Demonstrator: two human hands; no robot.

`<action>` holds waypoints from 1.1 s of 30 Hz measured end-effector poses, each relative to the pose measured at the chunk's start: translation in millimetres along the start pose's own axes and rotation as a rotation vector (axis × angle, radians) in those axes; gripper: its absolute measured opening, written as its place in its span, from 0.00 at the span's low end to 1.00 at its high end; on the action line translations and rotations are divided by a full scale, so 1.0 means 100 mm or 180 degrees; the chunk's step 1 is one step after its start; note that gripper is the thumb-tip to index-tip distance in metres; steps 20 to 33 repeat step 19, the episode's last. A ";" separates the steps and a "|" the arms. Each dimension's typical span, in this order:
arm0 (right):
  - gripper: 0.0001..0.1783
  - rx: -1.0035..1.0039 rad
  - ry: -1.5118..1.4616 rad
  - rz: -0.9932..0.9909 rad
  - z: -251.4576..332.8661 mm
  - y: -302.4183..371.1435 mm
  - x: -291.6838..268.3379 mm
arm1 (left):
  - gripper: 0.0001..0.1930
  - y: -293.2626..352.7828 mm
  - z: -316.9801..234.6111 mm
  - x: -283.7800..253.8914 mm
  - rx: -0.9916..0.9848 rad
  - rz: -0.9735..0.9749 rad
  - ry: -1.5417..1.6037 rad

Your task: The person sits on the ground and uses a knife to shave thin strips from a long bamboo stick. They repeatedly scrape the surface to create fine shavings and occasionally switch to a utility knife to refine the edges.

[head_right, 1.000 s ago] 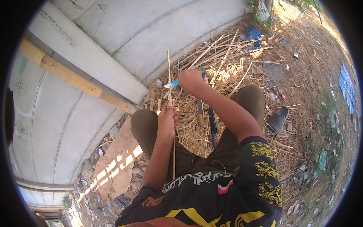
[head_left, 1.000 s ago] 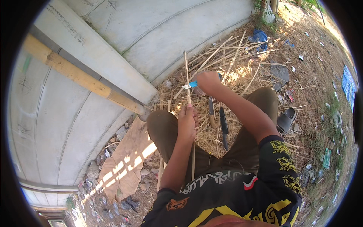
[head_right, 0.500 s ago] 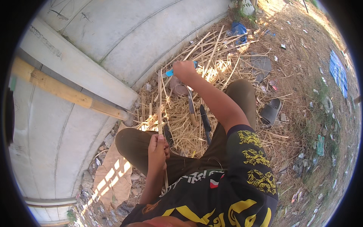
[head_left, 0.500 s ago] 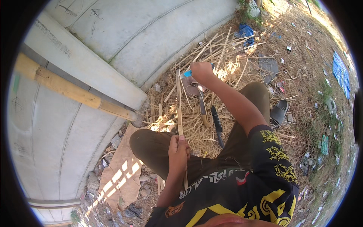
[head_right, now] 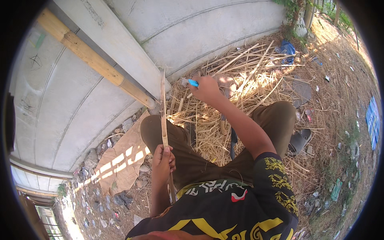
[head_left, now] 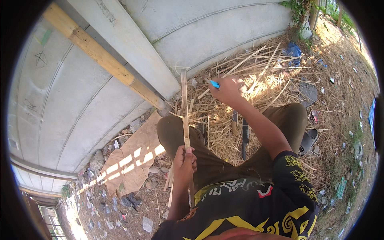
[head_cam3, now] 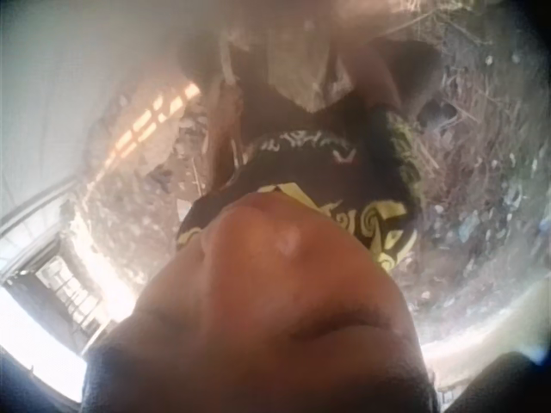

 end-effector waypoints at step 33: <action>0.08 -0.1422 0.0891 -0.0963 0.85 0.32 -0.86 | 0.15 0.20 0.12 0.60 0.0881 0.0305 -0.0190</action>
Point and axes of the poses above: each hand's wrist, its own y-axis away from the middle knuckle, its own x-axis out of the palm, z = x × y, the point moved 6 cm from there along -y, towards the middle knuckle, and after that the axes turned 2 degrees about -x, right-handed, at the moved point
